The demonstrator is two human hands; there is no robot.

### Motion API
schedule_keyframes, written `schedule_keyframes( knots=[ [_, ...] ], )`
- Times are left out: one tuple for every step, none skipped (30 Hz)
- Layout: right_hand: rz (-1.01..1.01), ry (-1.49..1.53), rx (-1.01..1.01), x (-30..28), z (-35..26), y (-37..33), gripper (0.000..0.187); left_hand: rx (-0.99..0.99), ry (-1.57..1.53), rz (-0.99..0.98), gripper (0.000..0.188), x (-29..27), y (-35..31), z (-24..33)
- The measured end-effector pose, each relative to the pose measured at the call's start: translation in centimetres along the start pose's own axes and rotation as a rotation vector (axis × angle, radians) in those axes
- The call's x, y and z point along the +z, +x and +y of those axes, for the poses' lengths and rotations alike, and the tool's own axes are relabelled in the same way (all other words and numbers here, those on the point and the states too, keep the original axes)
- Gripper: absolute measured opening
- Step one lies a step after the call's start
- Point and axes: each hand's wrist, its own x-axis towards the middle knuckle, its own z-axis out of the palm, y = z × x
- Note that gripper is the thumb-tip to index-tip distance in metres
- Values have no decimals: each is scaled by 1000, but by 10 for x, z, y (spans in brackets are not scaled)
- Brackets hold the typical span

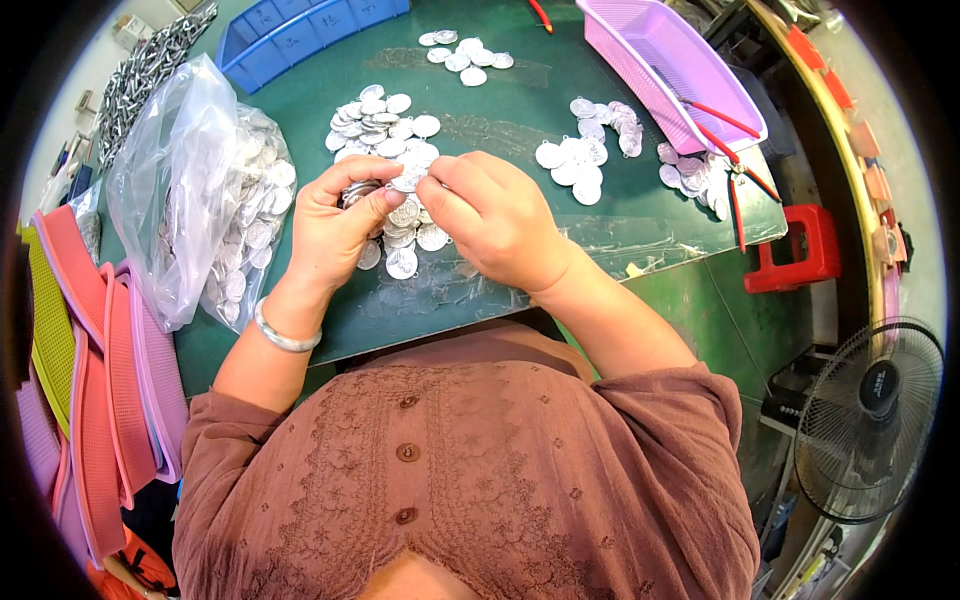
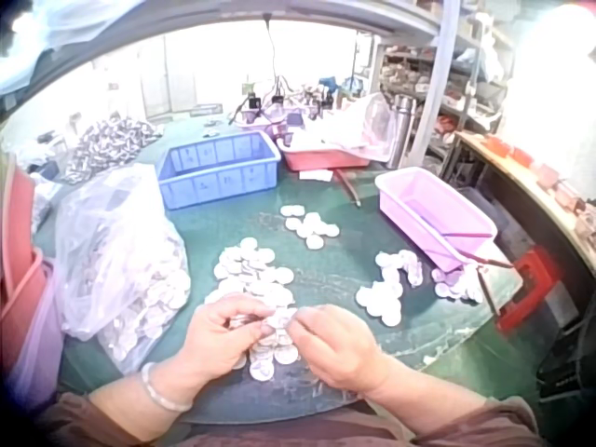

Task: The person sorts small, round, silver-colored metal discs from a plastic bag onto a green table. They handle the discs by hand, picking them up, separating them, and stacking them into piles.

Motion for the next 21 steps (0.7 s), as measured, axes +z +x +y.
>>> schedule_keyframes(
  knots=[
    [2, -19, -21, 0, 0, 0, 24, 6, 0, 0, 19, 0, 0, 0],
    [-1, -37, -25, -1, 0, 1, 23, 12, 0, 0, 19, 1, 0, 0],
    [-4, -57, -29, -2, 0, 2, 22, 19, 0, 0, 19, 1, 0, 0],
    [-7, -76, -33, -3, 0, 2, 20, -26, -10, 11, 18, 1, 0, 0],
    [-1, -38, 56, -4, 2, 0, 18, -70, -20, 22, 17, 1, 0, 0],
    [4, 0, 144, -5, 5, -2, 16, -115, -30, 33, 17, 0, 0, 0],
    [9, 38, 232, -8, 8, -4, 15, -177, -135, 55, 16, -2, 1, -1],
    [-4, 132, 434, -13, 11, -5, 10, -240, -241, 77, 16, -5, 4, -2],
    [-43, 195, 620, -19, 16, -9, 9, -301, -345, 103, 16, -9, 6, -3],
    [-83, 255, 807, -25, 24, -13, 9, -333, -368, 125, 17, -12, 8, -4],
    [-124, 314, 994, -31, 34, -19, 10, -347, -413, 148, 18, -13, 9, -3],
    [-188, 271, 1042, -38, 47, -26, 11, -363, -460, 167, 19, -13, 11, -2],
    [-254, 231, 1086, -45, 57, -31, 12, -377, -505, 190, 20, -14, 12, -1],
    [-285, 162, 1090, -52, 61, -31, 13, -377, -498, 182, 21, -16, 12, -3],
    [-382, 39, 1094, -56, 67, -33, 13, -382, -495, 196, 20, -16, 12, -3],
    [-376, -127, 993, -56, 67, -32, 14, -387, -492, 210, 20, -15, 12, -2],
    [-368, -289, 888, -56, 66, -31, 15, -392, -489, 223, 20, -14, 13, -2],
    [-368, -262, 844, -54, 66, -28, 16, -413, -492, 238, 19, -14, 13, -1],
    [-367, -236, 799, -48, 64, -23, 18, -433, -494, 254, 19, -13, 13, 0],
    [-365, -209, 755, -41, 62, -17, 19, -454, -496, 269, 18, -12, 13, 0],
    [-430, -149, 750, -30, 60, -13, 22, -452, -514, 252, 17, -13, 13, 0]
  ],
)
